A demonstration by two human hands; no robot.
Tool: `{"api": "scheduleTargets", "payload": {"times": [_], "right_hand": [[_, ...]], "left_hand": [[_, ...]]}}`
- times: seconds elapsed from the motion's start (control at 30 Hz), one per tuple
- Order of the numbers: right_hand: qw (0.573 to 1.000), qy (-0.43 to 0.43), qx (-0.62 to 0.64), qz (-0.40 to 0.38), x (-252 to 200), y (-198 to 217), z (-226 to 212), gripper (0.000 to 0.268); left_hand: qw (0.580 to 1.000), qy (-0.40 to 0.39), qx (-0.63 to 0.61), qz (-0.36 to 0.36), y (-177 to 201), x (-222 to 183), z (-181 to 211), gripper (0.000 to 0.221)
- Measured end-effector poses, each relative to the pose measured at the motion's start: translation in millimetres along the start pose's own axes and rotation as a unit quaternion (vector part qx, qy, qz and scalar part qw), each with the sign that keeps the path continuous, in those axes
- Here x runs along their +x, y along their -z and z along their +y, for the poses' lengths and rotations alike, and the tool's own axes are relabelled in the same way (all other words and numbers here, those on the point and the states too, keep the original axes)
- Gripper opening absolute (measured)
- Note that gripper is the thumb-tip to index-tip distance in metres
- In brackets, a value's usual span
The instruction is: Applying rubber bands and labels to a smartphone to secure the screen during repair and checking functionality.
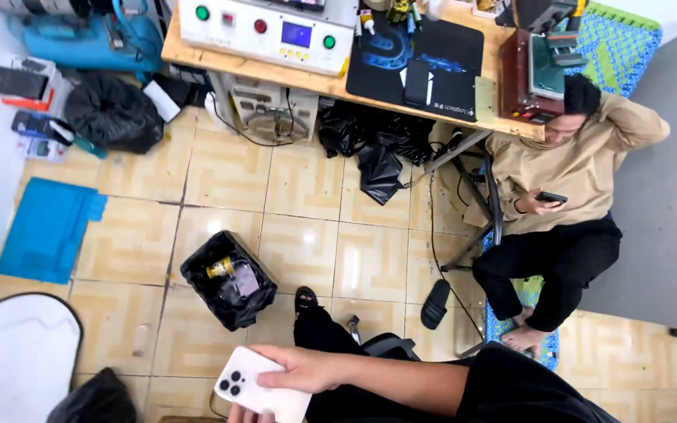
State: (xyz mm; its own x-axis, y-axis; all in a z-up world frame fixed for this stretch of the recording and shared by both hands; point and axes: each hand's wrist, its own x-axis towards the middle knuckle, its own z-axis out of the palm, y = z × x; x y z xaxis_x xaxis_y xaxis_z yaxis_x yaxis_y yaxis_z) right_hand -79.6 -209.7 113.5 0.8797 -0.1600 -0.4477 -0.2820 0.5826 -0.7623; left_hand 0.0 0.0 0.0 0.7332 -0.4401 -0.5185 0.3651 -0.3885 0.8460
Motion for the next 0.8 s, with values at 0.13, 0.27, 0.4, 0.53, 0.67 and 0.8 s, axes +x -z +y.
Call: {"api": "scheduleTargets", "payload": {"times": [0.13, 0.27, 0.4, 0.53, 0.67, 0.8], "right_hand": [[0.990, 0.053, 0.128, -0.005, -36, 18, -71, 0.082], [0.957, 0.144, 0.221, 0.118, -50, 27, -75, 0.075], [0.905, 0.147, 0.260, 0.303, -70, 41, -103, 0.074], [0.899, 0.208, 0.246, 0.296, -84, 54, -134, 0.077], [0.851, 0.180, 0.294, 0.397, -85, 83, -162, 0.067], [0.817, 0.212, 0.292, 0.450, -76, 142, -165, 0.064]], "left_hand": [[0.999, -0.015, 0.031, -0.031, -31, 38, 109, 0.041], [0.972, -0.015, 0.175, -0.155, -84, 59, 198, 0.027], [0.926, 0.063, 0.103, -0.359, -151, 39, 290, 0.049], [0.921, -0.034, 0.133, -0.364, -199, 63, 293, 0.029], [0.874, 0.003, 0.247, -0.418, -259, 75, 345, 0.037], [0.870, -0.051, 0.255, -0.419, -325, 112, 367, 0.044]]}}
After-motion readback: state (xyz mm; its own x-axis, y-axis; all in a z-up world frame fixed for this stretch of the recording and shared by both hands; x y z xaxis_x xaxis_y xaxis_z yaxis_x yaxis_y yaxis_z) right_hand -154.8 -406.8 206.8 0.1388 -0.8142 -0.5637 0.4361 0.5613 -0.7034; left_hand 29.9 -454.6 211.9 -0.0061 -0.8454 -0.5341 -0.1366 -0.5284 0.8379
